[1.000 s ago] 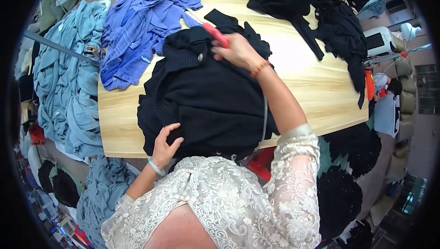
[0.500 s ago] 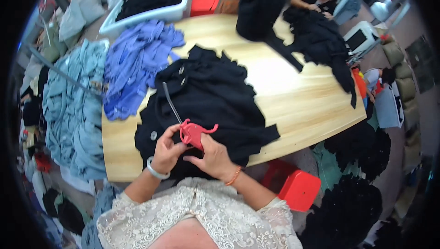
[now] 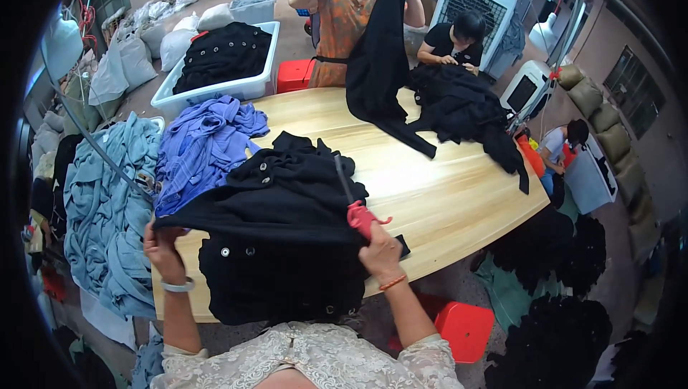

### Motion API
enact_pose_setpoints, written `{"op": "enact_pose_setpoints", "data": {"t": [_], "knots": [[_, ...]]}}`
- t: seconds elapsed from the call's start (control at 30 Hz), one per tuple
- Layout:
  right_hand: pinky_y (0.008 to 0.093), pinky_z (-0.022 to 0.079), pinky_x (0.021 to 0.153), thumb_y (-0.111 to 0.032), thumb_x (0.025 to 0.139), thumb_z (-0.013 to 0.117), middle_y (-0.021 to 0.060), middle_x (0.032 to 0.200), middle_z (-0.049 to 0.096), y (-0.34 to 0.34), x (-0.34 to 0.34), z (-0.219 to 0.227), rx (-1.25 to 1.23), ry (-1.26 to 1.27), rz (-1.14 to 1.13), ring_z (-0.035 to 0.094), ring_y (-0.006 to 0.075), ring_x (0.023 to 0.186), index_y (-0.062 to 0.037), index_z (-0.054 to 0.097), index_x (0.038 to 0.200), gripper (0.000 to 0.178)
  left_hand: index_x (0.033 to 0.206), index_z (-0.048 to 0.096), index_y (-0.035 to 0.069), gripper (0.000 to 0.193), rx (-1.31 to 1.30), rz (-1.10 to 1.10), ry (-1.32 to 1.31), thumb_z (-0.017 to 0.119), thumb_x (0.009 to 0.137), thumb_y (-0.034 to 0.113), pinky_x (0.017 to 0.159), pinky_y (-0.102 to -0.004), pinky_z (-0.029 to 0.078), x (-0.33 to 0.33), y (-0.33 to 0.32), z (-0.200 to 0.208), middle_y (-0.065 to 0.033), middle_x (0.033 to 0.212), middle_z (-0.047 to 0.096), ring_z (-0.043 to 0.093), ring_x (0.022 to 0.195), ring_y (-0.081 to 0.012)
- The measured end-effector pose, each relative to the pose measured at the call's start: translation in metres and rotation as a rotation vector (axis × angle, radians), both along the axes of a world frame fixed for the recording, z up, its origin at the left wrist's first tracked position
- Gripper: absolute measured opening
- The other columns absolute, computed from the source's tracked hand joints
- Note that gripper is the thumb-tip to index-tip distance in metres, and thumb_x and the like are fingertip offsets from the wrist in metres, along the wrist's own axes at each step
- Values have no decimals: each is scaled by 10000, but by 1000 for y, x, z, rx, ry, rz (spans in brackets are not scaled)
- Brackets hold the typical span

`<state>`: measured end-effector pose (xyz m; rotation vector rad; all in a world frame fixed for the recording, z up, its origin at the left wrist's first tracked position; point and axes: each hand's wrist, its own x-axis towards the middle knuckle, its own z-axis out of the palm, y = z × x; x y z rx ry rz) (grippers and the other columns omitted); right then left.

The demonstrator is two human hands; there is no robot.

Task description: Trimming loose threads and excess material from black garments using scissors.

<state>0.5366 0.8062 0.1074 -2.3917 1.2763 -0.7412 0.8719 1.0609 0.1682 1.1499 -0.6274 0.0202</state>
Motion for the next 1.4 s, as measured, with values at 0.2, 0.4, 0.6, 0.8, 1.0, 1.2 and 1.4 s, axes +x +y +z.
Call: {"op": "enact_pose_setpoints", "data": {"t": [0.2, 0.4, 0.6, 0.8, 1.0, 1.2, 1.4], "knots": [[348, 536, 728, 67, 756, 699, 77, 816, 707, -15, -70, 100, 328, -295, 291, 683, 193, 773, -11, 704, 959, 217, 991, 613, 46, 191, 19, 59, 42, 591, 987, 236, 523, -262, 475, 19, 90, 16, -91, 785, 701, 643, 568, -164], [266, 504, 667, 9, 766, 755, 35, 725, 677, -44, -61, 129, 494, -165, 372, 607, 83, 688, 28, 706, 848, 97, 910, 573, 61, 173, 630, -292, 509, 592, 958, 226, 450, -263, 470, 30, 106, -18, -7, 624, 530, 543, 505, -111], [480, 534, 757, -265, 875, 637, 235, 819, 692, -112, -1, 2, 190, 621, 37, 681, 396, 822, -8, 712, 838, 271, 1085, 572, 40, 228, 761, -46, 707, 667, 919, 163, 535, -267, 501, 54, 34, -137, -34, 712, 567, 562, 551, -149], [527, 522, 730, -78, 871, 602, 247, 1161, 522, -73, -40, -31, 67, 664, -47, 643, 436, 858, -36, 532, 1132, 273, 1202, 599, 28, 385, 791, -41, -524, 679, 827, 52, 985, -404, 444, -51, -31, -90, -160, 1206, 604, 583, 1097, -341], [522, 504, 740, -161, 919, 575, 201, 972, 658, -41, -67, -4, 183, 490, 50, 635, 436, 879, -115, 566, 1087, 175, 1264, 570, 58, 499, 715, -636, -1008, 714, 827, 251, 1125, -468, 316, -134, -142, -104, -164, 1381, 505, 412, 1350, -348], [537, 504, 716, -174, 892, 613, 222, 838, 672, -13, -94, 4, 334, 658, 35, 651, 436, 833, -113, 572, 1027, 154, 1352, 530, 79, 605, 975, -693, -1368, 616, 880, 448, 1201, -488, 118, -161, -197, -165, -120, 1448, 464, 287, 1435, -310], [526, 507, 685, -189, 904, 599, 214, 779, 666, -3, -75, 15, 354, 652, 84, 658, 420, 780, -100, 533, 1019, 159, 1360, 522, 55, 608, 956, -669, -1391, 596, 892, 436, 1210, -463, 100, -161, -198, -172, -129, 1455, 457, 265, 1447, -313]]}}
